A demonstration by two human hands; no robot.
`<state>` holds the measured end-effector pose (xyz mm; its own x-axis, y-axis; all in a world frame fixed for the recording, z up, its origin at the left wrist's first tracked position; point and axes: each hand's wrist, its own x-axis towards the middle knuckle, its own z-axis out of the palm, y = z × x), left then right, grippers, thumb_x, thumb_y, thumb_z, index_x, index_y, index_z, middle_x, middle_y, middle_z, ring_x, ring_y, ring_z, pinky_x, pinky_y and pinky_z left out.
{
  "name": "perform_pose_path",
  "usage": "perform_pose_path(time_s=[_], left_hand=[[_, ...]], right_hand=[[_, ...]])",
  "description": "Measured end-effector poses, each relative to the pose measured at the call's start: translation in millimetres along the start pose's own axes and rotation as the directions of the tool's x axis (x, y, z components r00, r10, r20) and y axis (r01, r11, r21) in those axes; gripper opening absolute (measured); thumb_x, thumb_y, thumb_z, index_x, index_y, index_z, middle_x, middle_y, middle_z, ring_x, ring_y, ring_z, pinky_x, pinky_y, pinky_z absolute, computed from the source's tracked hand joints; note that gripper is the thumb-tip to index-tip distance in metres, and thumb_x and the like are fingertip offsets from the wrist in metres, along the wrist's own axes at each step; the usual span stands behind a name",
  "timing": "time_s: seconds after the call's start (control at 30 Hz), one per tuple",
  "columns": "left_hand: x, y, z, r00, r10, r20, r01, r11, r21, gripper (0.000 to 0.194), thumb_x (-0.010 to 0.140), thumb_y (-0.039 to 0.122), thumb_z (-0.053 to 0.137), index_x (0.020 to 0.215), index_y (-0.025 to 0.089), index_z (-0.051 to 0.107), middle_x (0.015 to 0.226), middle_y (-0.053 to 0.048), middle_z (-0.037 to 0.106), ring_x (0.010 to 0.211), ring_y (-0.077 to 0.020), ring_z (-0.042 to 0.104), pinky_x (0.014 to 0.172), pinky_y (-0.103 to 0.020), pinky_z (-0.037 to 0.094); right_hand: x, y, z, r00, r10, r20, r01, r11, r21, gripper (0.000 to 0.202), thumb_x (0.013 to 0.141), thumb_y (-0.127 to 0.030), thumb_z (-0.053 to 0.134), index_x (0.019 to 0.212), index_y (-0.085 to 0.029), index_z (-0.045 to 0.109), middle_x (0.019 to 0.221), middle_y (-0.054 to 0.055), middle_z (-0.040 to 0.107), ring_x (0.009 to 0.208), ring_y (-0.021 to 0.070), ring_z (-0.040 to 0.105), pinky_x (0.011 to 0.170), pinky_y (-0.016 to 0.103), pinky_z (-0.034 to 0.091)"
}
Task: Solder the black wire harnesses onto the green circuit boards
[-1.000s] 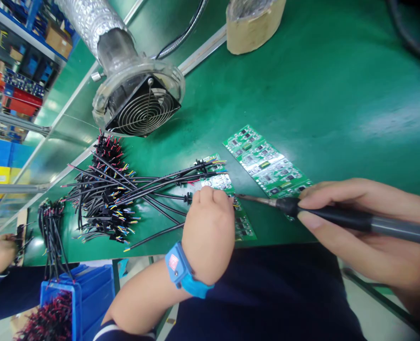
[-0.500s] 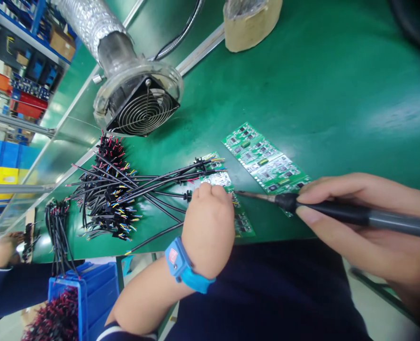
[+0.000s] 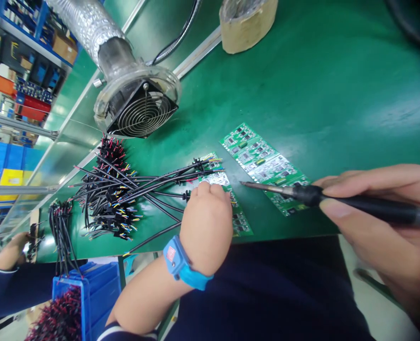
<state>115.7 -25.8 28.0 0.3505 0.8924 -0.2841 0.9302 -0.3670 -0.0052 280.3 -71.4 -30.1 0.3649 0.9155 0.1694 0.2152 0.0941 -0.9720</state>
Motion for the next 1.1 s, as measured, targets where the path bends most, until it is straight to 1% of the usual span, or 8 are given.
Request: perform_pose_path(time_s=[0.17, 0.27, 0.47, 0.63, 0.8, 0.87, 0.97, 1.1], left_hand=[[2, -2, -3.6, 1.0, 0.013, 0.019, -0.014, 1.0, 0.005, 0.014, 0.088, 0.014, 0.046, 0.076, 0.012, 0.053, 0.076, -0.007, 0.052, 0.074, -0.0206, 0.054, 0.071, -0.037, 0.05], [2, -3, -4.9, 1.0, 0.005, 0.003, -0.005, 0.998, -0.057, 0.014, 0.088, 0.015, 0.048, 0.076, 0.012, 0.053, 0.079, -0.006, 0.05, 0.074, -0.0183, 0.054, 0.07, -0.034, 0.05], [-4, -5, -5.2, 0.993, -0.073, -0.089, 0.058, 0.985, -0.162, 0.005, 0.085, 0.019, 0.055, 0.086, 0.013, 0.054, 0.089, -0.006, 0.05, 0.075, -0.0156, 0.054, 0.071, -0.031, 0.049], [6, -20, -6.2, 0.957, 0.041, -0.288, -0.029, 0.999, 0.045, 0.016, 0.09, 0.026, 0.048, 0.089, 0.018, 0.061, 0.079, -0.005, 0.053, 0.077, -0.02, 0.049, 0.07, -0.033, 0.045], [28, -35, -3.6, 0.936, 0.205, -0.285, -0.144, 0.964, 0.223, 0.018, 0.088, 0.026, 0.05, 0.086, 0.019, 0.067, 0.075, -0.006, 0.049, 0.073, -0.0208, 0.043, 0.064, -0.033, 0.04], [30, -38, -4.3, 0.931, 0.218, -0.294, -0.173, 0.97, 0.172, 0.018, 0.087, 0.027, 0.052, 0.084, 0.018, 0.068, 0.076, -0.006, 0.048, 0.074, -0.0202, 0.044, 0.065, -0.033, 0.04], [22, -39, -11.8, 0.905, 0.201, -0.375, -0.237, 0.97, -0.052, 0.015, 0.085, 0.028, 0.057, 0.086, 0.02, 0.069, 0.08, -0.005, 0.051, 0.08, -0.018, 0.048, 0.072, -0.032, 0.043], [-5, -37, -24.8, 0.89, 0.112, -0.442, -0.306, 0.865, -0.398, 0.009, 0.082, 0.02, 0.061, 0.088, 0.019, 0.068, 0.086, -0.004, 0.058, 0.083, -0.0135, 0.056, 0.075, -0.028, 0.047]], right_hand=[[-5, -4, 3, 0.988, 0.104, -0.118, -0.102, 0.995, 0.024, 0.015, 0.072, -0.035, 0.068, 0.079, -0.025, 0.059, 0.081, 0.004, 0.06, 0.07, 0.018, 0.059, 0.066, 0.037, 0.047], [-5, 2, 1, 0.987, 0.076, -0.145, -0.072, 0.997, 0.032, 0.013, 0.073, -0.032, 0.068, 0.078, -0.024, 0.058, 0.081, 0.004, 0.059, 0.075, 0.0181, 0.059, 0.067, 0.036, 0.046], [-2, 14, -1, 0.985, -0.031, -0.169, 0.047, 0.995, 0.09, 0.015, 0.072, -0.033, 0.069, 0.077, -0.023, 0.059, 0.075, 0.004, 0.058, 0.068, 0.0185, 0.059, 0.064, 0.037, 0.046], [-3, 3, 3, 0.983, 0.039, -0.181, -0.025, 0.996, 0.083, 0.013, 0.072, -0.031, 0.068, 0.078, -0.024, 0.059, 0.078, 0.003, 0.059, 0.071, 0.0183, 0.06, 0.066, 0.037, 0.046], [-6, -5, 7, 0.978, 0.072, -0.198, -0.056, 0.995, 0.087, 0.013, 0.073, -0.027, 0.068, 0.082, -0.025, 0.059, 0.083, 0.004, 0.059, 0.074, 0.0177, 0.06, 0.065, 0.036, 0.046], [-6, -4, 6, 0.977, 0.09, -0.195, -0.069, 0.991, 0.11, 0.015, 0.071, -0.029, 0.069, 0.081, -0.024, 0.06, 0.083, 0.005, 0.06, 0.072, 0.0186, 0.06, 0.06, 0.035, 0.045], [-4, 0, 4, 0.979, 0.091, -0.185, -0.068, 0.989, 0.13, 0.015, 0.069, -0.029, 0.07, 0.079, -0.024, 0.06, 0.08, 0.005, 0.06, 0.07, 0.0193, 0.06, 0.059, 0.035, 0.047], [-3, 7, -1, 0.993, -0.072, -0.09, 0.088, 0.98, 0.18, 0.01, 0.069, -0.024, 0.068, 0.074, -0.024, 0.06, 0.067, 0.002, 0.058, 0.068, 0.0195, 0.061, 0.068, 0.039, 0.051]])
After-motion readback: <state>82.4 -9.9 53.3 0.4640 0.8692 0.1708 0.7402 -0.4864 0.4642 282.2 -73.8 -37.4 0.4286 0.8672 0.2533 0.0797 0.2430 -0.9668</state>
